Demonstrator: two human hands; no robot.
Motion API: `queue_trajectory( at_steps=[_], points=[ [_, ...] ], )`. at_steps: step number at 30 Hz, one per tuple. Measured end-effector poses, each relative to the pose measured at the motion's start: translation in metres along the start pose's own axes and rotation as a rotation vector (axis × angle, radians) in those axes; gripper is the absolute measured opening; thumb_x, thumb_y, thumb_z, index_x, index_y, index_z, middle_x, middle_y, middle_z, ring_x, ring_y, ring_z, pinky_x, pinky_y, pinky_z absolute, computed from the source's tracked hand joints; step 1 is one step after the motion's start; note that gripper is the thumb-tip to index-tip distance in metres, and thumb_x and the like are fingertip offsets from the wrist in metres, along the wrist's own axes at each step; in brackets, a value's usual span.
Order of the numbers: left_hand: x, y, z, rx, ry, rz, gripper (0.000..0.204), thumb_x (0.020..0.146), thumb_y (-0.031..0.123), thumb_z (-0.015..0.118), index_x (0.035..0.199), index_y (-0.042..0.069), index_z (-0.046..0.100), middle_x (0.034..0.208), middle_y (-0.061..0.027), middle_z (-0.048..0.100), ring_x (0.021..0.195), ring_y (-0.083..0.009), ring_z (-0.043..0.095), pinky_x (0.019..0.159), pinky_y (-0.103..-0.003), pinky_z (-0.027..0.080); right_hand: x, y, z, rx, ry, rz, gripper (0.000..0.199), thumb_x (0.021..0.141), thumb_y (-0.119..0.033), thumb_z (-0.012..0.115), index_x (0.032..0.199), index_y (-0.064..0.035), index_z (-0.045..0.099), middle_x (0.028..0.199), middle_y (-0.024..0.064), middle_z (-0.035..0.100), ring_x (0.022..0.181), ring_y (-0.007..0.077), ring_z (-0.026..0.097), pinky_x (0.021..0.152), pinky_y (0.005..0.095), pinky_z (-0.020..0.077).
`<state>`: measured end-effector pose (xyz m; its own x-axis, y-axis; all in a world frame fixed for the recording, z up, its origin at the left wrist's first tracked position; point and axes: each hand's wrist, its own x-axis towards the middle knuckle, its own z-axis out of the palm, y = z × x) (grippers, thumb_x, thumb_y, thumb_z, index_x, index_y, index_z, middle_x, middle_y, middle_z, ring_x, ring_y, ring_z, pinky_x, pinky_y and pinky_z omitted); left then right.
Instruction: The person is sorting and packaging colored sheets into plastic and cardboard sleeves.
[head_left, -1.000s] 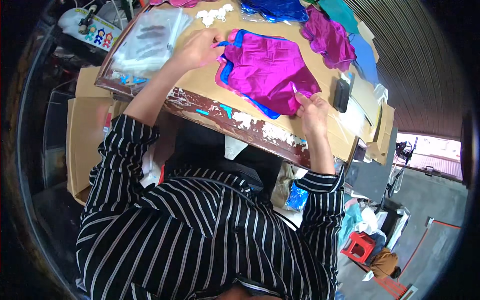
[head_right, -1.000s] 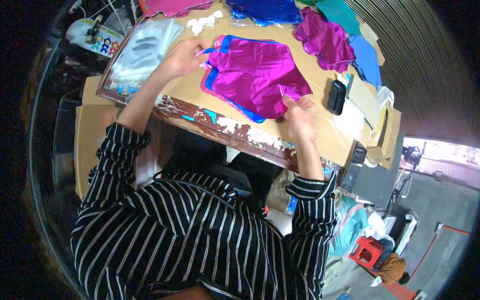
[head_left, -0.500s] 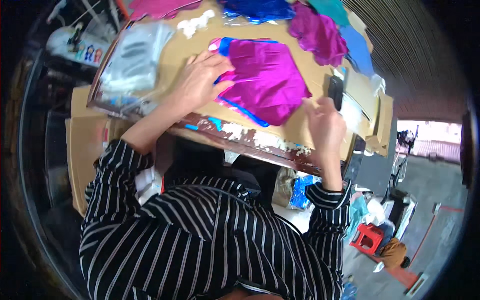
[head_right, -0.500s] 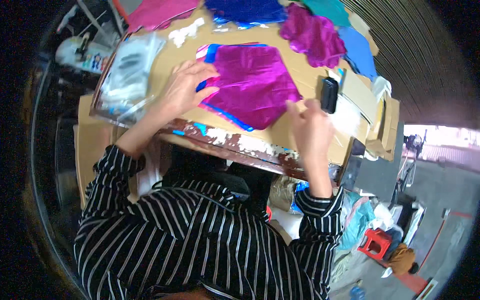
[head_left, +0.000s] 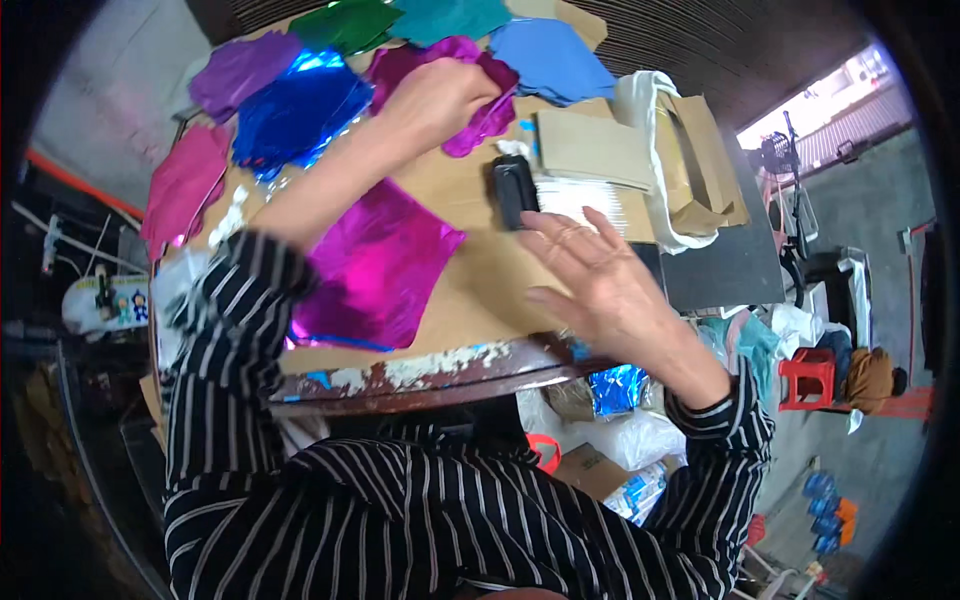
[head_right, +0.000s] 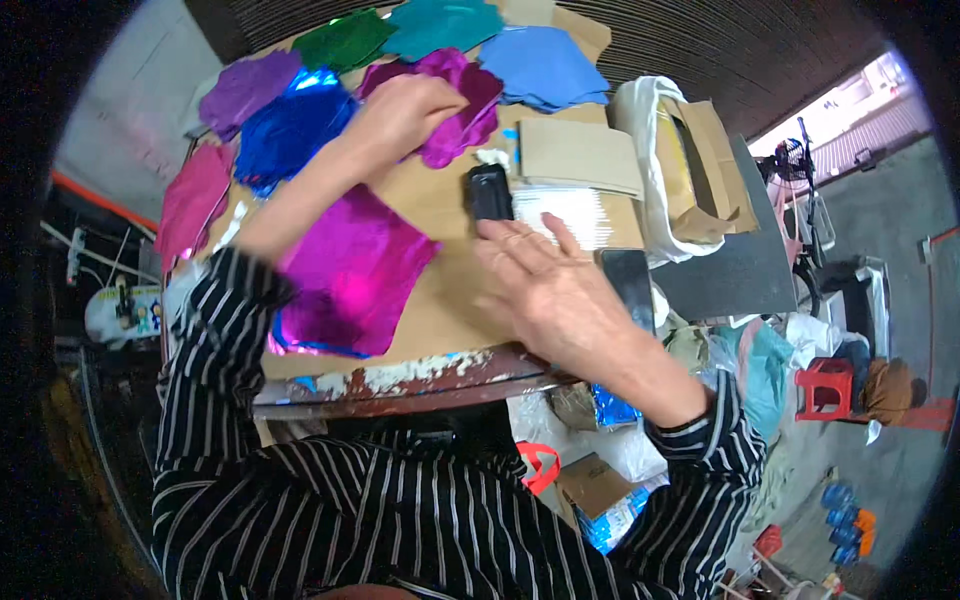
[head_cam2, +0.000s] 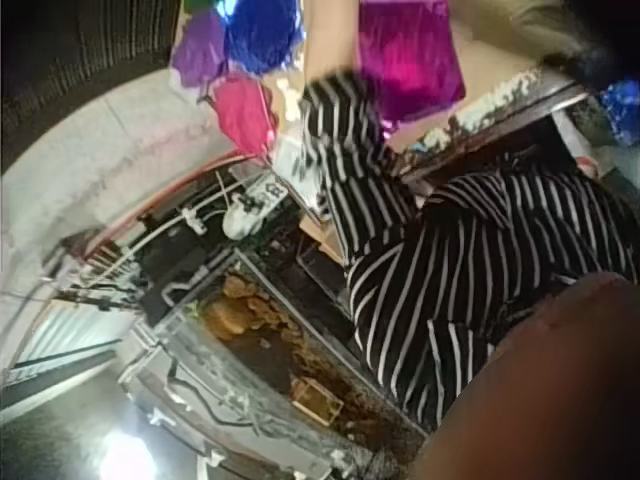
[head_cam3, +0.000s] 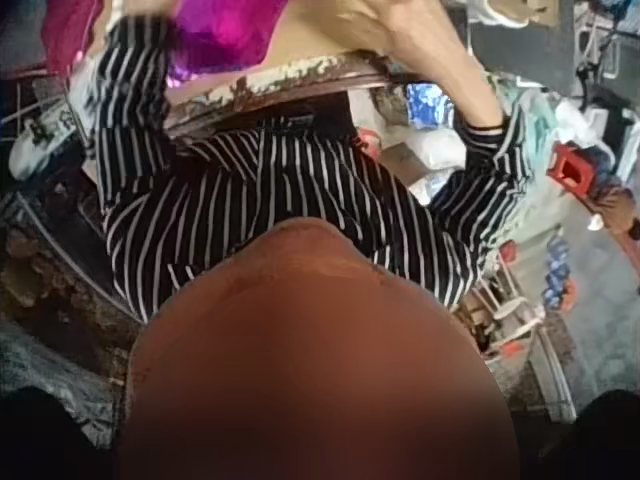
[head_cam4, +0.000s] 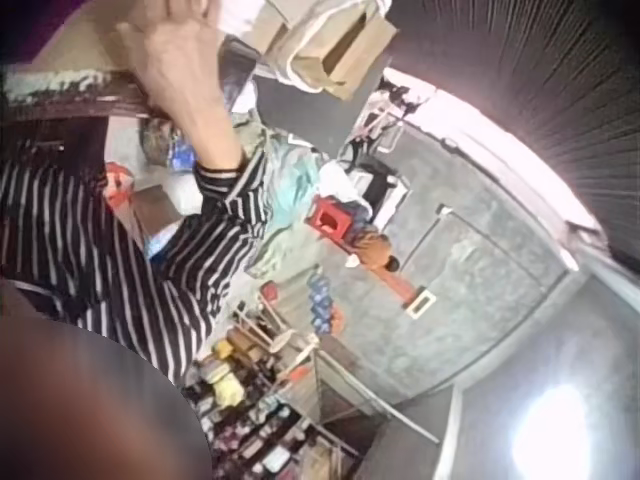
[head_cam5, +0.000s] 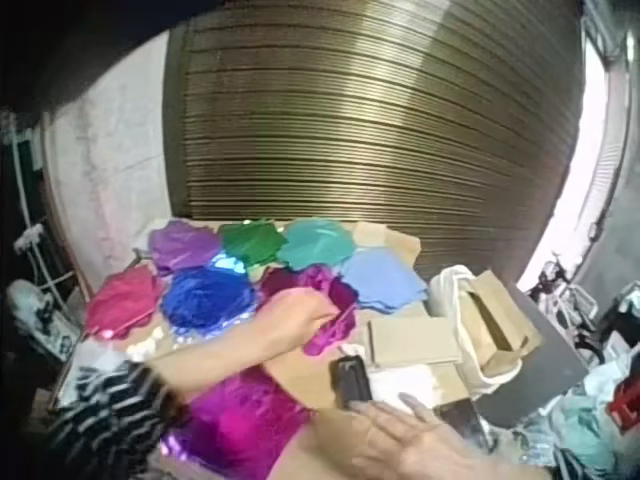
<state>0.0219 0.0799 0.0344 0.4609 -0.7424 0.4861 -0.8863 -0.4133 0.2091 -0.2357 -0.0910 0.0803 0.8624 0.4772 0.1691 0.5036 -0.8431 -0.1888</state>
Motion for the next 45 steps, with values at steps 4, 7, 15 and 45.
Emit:
queue_trajectory(
  at_steps=[4, 7, 15, 45],
  points=[
    [0.095, -0.034, 0.098, 0.128, -0.123, 0.02, 0.018, 0.086, 0.017, 0.066, 0.098, 0.005, 0.073, 0.096, -0.0164, 0.071, 0.091, -0.0366, 0.069, 0.076, -0.048, 0.055, -0.012, 0.057, -0.018, 0.032, 0.024, 0.126, 0.053, 0.086, -0.015, 0.075, 0.134, -0.0028, 0.057, 0.141, 0.0152, 0.057, 0.127, 0.0342, 0.057, 0.113, 0.0505, 0.0384],
    [0.126, -0.034, 0.15, 0.184, -0.173, 0.068, 0.016, 0.086, 0.016, 0.065, 0.095, 0.004, 0.071, 0.095, -0.0166, 0.071, 0.092, -0.0366, 0.069, 0.076, -0.048, 0.056, -0.033, 0.087, -0.027, 0.087, 0.07, 0.224, 0.048, 0.083, -0.006, 0.075, 0.129, -0.0027, 0.061, 0.131, 0.0153, 0.064, 0.118, 0.0355, 0.062, 0.109, 0.0475, 0.0438],
    [0.131, -0.039, 0.188, 0.239, 0.036, 0.181, 0.015, 0.088, 0.017, 0.064, 0.095, 0.007, 0.072, 0.098, -0.0175, 0.072, 0.091, -0.0379, 0.07, 0.077, -0.047, 0.058, -0.045, 0.145, -0.022, 0.123, 0.145, 0.286, 0.042, 0.083, -0.004, 0.074, 0.123, -0.0012, 0.063, 0.122, 0.0173, 0.067, 0.112, 0.0355, 0.065, 0.106, 0.0466, 0.046],
    [0.177, -0.074, 0.146, -0.391, 0.009, -0.562, 0.02, 0.082, 0.022, 0.079, 0.078, 0.004, 0.072, 0.065, -0.0079, 0.067, 0.064, -0.0144, 0.063, 0.059, -0.035, 0.051, 0.155, 0.335, 0.107, -0.086, 0.07, 0.105, 0.044, 0.104, -0.034, 0.05, 0.141, -0.0124, 0.055, 0.147, 0.0182, 0.05, 0.133, 0.0368, 0.049, 0.108, 0.0532, 0.0382]
  ],
)
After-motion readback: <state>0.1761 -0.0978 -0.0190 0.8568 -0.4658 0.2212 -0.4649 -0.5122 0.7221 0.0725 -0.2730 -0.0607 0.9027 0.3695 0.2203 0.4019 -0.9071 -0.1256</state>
